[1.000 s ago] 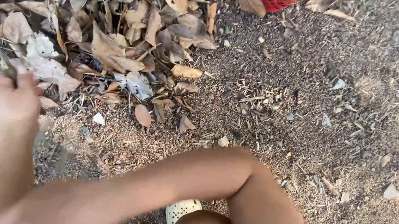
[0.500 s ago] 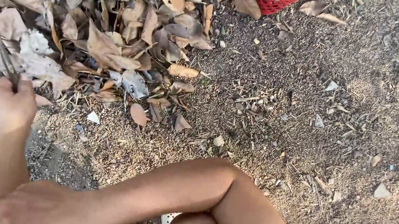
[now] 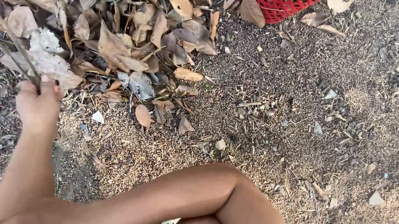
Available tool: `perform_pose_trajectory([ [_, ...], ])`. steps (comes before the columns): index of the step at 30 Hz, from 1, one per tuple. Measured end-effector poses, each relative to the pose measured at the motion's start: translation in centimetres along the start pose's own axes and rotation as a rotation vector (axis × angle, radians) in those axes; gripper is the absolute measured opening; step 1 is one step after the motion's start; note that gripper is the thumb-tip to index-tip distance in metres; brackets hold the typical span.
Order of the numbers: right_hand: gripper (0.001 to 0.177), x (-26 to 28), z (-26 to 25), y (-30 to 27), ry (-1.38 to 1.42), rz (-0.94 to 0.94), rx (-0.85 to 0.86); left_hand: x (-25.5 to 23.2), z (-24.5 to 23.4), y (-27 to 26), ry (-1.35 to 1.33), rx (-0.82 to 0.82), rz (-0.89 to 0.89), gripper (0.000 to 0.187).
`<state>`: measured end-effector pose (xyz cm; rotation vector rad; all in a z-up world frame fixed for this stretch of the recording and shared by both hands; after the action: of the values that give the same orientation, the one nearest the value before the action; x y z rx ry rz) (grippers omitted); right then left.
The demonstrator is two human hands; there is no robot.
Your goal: Picking up dry leaves and twigs from the ground and putting them into a basket.
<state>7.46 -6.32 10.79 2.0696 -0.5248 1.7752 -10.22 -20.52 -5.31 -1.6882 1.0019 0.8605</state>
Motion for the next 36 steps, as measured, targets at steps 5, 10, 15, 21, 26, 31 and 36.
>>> perform_pose_trajectory([
  [5, 0.022, -2.3, -8.6, 1.3, -0.008, -0.016, -0.043, -1.5, 1.1, -4.7, -0.378, -0.007, -0.303, 0.023],
  [10, 0.055, -10.8, -11.0, 1.2, -0.507, 0.498, -0.223, -2.7, 4.6, -8.1, -0.769, 0.124, -0.481, 0.040],
  [15, 0.054, -9.7, -12.1, 1.2, -0.442, 0.567, -0.183, 1.4, 5.8, -8.4, -0.891, 0.199, -0.393, 0.046],
  [21, 0.032, -12.1, -13.1, 2.1, -0.289, 0.719, -0.033, 3.9, 1.3, -10.0, -0.730, -0.128, -0.613, 0.059],
  [26, 0.018, -15.0, -17.0, 2.3, -0.681, 0.883, 0.305, 7.5, -2.1, -10.9, -0.681, -0.270, -0.768, 0.068],
  [31, 0.022, -18.7, -30.2, 0.6, -1.120, 0.996, -0.128, 6.6, -2.9, -11.5, -0.703, -0.174, -0.715, 0.061],
  [36, 0.023, -13.7, -37.6, -1.3, -1.163, 1.073, -0.523, 5.6, -1.5, -10.9, -0.691, -0.132, -0.701, 0.058],
])
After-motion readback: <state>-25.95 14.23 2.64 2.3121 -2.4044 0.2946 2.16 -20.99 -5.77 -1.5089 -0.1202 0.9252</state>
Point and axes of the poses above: each hand's wrist, its own y-axis towards the middle knuckle, its own z-axis out of the palm, x = y × z, the point moved 2 cm from there along y, towards the middle knuckle, and after that the axes turned 9 degrees about x, right-handed, at the moved point
